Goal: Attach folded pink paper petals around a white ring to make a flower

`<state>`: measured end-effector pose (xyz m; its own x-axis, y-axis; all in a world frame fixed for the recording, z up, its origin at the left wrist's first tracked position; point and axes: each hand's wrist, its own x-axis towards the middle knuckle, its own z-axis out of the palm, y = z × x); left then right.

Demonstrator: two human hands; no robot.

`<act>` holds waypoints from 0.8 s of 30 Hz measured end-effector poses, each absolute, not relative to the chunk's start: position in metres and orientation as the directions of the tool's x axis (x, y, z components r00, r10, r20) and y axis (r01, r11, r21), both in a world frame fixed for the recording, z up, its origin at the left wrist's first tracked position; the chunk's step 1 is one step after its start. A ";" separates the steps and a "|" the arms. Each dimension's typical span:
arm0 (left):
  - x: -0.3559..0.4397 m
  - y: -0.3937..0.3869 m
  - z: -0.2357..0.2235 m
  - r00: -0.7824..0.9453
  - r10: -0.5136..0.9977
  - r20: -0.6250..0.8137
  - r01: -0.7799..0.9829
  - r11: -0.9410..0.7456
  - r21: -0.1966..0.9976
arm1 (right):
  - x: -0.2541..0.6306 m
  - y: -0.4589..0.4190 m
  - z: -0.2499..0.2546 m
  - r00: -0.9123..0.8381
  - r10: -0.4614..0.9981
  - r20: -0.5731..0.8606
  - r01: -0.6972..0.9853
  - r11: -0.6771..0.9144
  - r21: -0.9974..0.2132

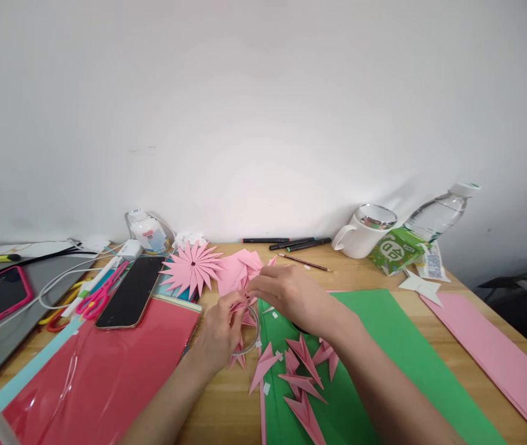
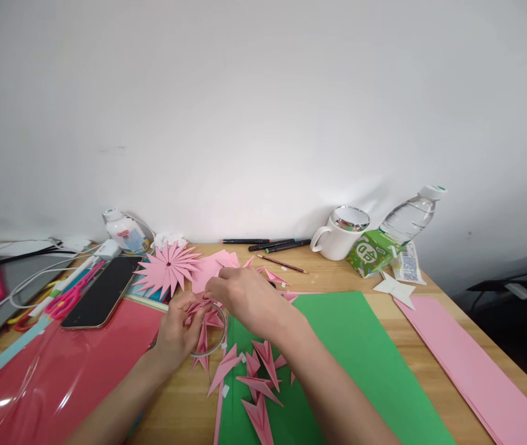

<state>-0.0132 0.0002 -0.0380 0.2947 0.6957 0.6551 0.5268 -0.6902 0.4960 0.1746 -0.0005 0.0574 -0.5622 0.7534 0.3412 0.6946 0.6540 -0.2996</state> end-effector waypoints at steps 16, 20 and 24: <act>-0.013 0.001 -0.035 0.310 0.658 0.686 0.482 -0.731 0.484 | 0.169 -0.005 0.064 -0.595 0.779 0.198 0.763 0.625 -0.167; -0.013 0.003 -0.045 0.282 0.705 0.651 0.448 -0.697 0.560 | 0.167 -0.005 0.061 -0.600 0.771 0.212 0.767 0.630 -0.121; -0.009 0.004 -0.040 0.232 0.801 0.552 0.396 -0.596 0.698 | 0.166 0.000 0.057 -0.596 0.773 0.217 0.766 0.629 -0.134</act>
